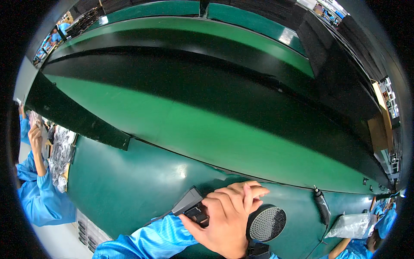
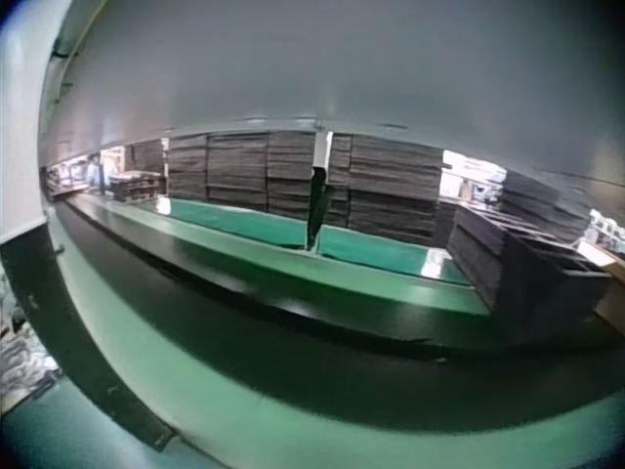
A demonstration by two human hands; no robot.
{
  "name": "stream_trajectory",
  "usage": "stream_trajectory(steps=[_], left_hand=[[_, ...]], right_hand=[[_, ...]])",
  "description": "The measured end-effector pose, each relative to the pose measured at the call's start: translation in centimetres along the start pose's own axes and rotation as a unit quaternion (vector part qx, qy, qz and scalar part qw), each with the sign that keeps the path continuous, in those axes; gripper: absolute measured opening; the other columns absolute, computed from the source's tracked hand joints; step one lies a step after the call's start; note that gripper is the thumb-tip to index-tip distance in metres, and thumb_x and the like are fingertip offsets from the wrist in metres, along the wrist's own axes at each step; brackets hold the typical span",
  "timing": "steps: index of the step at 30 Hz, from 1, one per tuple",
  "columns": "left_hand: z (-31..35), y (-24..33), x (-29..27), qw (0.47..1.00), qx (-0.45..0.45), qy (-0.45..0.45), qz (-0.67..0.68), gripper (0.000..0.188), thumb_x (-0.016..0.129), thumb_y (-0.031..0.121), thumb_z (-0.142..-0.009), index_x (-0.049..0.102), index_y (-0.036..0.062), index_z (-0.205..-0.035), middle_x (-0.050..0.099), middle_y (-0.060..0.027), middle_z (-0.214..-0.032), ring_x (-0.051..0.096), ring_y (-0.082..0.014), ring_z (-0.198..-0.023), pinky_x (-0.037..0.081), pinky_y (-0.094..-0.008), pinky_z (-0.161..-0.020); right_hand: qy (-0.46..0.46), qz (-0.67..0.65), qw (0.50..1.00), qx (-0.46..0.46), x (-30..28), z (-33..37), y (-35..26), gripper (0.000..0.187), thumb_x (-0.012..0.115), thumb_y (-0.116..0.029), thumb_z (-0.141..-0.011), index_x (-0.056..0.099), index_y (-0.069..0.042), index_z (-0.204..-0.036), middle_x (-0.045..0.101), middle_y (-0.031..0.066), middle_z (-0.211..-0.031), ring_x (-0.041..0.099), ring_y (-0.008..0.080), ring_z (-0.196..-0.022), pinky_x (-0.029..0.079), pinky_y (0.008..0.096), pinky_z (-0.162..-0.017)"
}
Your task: The recorder uses an electric screwdriver to fasten screws into a small black plastic electronic housing component on an assembly line.
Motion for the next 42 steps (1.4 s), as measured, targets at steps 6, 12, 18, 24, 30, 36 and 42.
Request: stream_trajectory(steps=[6,12,18,24,30,36,42], left_hand=[[0.5,-2.1,0.5,0.995,-0.024,0.063,0.078,0.047,0.061,0.018,-0.101,0.052,0.0075,-0.146,0.059,-0.0088,-0.137,0.057,-0.0243,-0.126,0.049,-0.0312,-0.102],[0.1,-2.4,0.4,0.989,-0.014,0.049,0.138,0.048,0.062,0.016,-0.101,0.052,0.0076,-0.146,0.059,-0.0093,-0.135,0.057,-0.024,-0.125,0.05,-0.0315,-0.101],[0.1,-2.7,0.6,0.982,-0.013,0.045,0.184,0.048,0.063,0.015,-0.1,0.052,0.0077,-0.146,0.059,-0.0097,-0.134,0.057,-0.0238,-0.125,0.05,-0.0318,-0.101],[0.3,-3.2,1.4,0.963,-0.017,0.043,0.265,0.048,0.064,0.013,-0.1,0.052,0.0078,-0.146,0.06,-0.0102,-0.132,0.057,-0.0235,-0.125,0.05,-0.0321,-0.1],[-0.3,-1.9,0.9,0.955,0.007,0.087,0.282,0.049,0.066,0.01,-0.098,0.052,0.0076,-0.145,0.06,-0.0108,-0.127,0.058,-0.0229,-0.121,0.051,-0.0325,-0.099],[-1.3,-3.2,0.1,0.986,-0.022,0.098,0.132,0.039,0.071,0.009,-0.096,0.058,0.0024,-0.133,0.061,-0.0107,-0.113,0.059,-0.0223,-0.109,0.051,-0.035,-0.097],[-1.8,-3.3,0.3,0.979,-0.021,0.063,0.192,0.039,0.071,0.004,-0.096,0.058,0.0056,-0.133,0.06,-0.0103,-0.11,0.058,-0.0229,-0.105,0.052,-0.0357,-0.091]], right_hand=[[-0.001,-0.008,1.0,-0.004,0.6,0.4,0.7,0.047,0.091,-0.038,-0.066,0.065,-0.007,-0.09,0.065,0.006,-0.094,0.061,0.0266,-0.102,0.026,0.0568,-0.119],[0.03,0.01,0.999,-0.028,0.8,0.3,0.5,0.044,0.09,-0.035,-0.06,0.065,-0.007,-0.083,0.062,0.0059,-0.09,0.062,0.0274,-0.097,0.031,0.0583,-0.117],[0.036,0.015,0.998,-0.043,0.7,0.2,0.3,0.044,0.089,-0.034,-0.057,0.066,-0.006,-0.081,0.062,0.0069,-0.09,0.062,0.0282,-0.097,0.035,0.0584,-0.115],[0.035,0.017,0.998,-0.047,0.6,0.3,0.3,0.041,0.09,-0.034,-0.059,0.068,-0.007,-0.082,0.064,0.0059,-0.093,0.062,0.0258,-0.098,0.033,0.0582,-0.116],[0.005,0.0,1.0,-0.03,0.6,0.2,1.1,0.047,0.092,-0.039,-0.065,0.067,-0.007,-0.09,0.065,0.0065,-0.093,0.063,0.0281,-0.099,0.031,0.0599,-0.117],[-0.027,-0.06,0.997,-0.028,0.1,-0.9,0.7,0.046,0.091,-0.038,-0.071,0.068,-0.006,-0.095,0.066,0.0068,-0.098,0.063,0.0292,-0.104,0.029,0.0614,-0.118],[-0.043,-0.055,0.997,-0.029,0.0,-1.0,1.5,0.044,0.088,-0.037,-0.074,0.071,-0.005,-0.097,0.068,0.0082,-0.101,0.064,0.0306,-0.108,0.028,0.0618,-0.118]])
Point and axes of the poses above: each hand's wrist, its own z-axis away from the middle knuckle, its own x-axis out of the palm, y = z × x, the point moved 6 cm from there along -z, towards the middle knuckle
